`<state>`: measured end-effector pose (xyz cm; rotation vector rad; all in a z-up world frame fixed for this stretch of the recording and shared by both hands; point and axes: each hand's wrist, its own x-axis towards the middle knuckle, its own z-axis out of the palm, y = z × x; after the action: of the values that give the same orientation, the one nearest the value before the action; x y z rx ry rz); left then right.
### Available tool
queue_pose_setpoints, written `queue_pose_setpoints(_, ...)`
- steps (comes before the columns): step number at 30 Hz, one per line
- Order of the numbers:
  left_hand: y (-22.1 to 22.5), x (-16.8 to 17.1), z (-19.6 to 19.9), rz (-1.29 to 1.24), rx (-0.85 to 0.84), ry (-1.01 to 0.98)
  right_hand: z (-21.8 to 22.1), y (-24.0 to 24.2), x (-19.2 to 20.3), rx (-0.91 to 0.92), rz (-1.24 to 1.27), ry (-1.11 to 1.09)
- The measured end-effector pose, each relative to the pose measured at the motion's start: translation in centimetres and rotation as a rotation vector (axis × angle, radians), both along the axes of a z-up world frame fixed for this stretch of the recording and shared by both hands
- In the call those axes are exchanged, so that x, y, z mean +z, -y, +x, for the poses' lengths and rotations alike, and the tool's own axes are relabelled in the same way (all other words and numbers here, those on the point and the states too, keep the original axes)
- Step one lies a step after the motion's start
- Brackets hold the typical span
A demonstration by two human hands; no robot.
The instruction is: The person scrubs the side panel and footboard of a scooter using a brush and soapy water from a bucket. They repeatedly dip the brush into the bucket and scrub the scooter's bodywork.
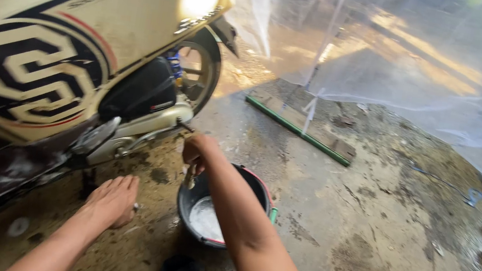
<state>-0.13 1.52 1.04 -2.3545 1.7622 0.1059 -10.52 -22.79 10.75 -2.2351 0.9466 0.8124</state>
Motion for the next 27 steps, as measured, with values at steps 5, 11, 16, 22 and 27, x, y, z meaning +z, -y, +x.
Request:
queue_pose_setpoints(5, -1.5, -1.4, 1.9, -0.075, 0.016, -0.019, 4.2, 1.4, -1.8, 0.065, 0.005, -0.083)
queue_pose_setpoints(11, -4.4, -1.0, 4.3, -0.085, 0.070, -0.065, 4.4, -2.9, 3.4, 0.112, 0.000, 0.060)
queue_pose_setpoints(16, -10.4, 0.2, 6.6, 0.029, 0.195, -0.093, 5.9, -5.8, 5.7, 0.180, -0.038, 0.111)
queue_pose_setpoints(22, -17.8, 1.5, 8.6, -0.161, 0.220, 0.046, 7.0, -11.0, 8.4, 0.383, 0.066, 0.226)
queue_pose_setpoints(27, -23.6, 1.3, 10.6, -0.327, 0.324, 0.096, 8.9, -13.9, 7.4, 0.651, -0.004, 0.370)
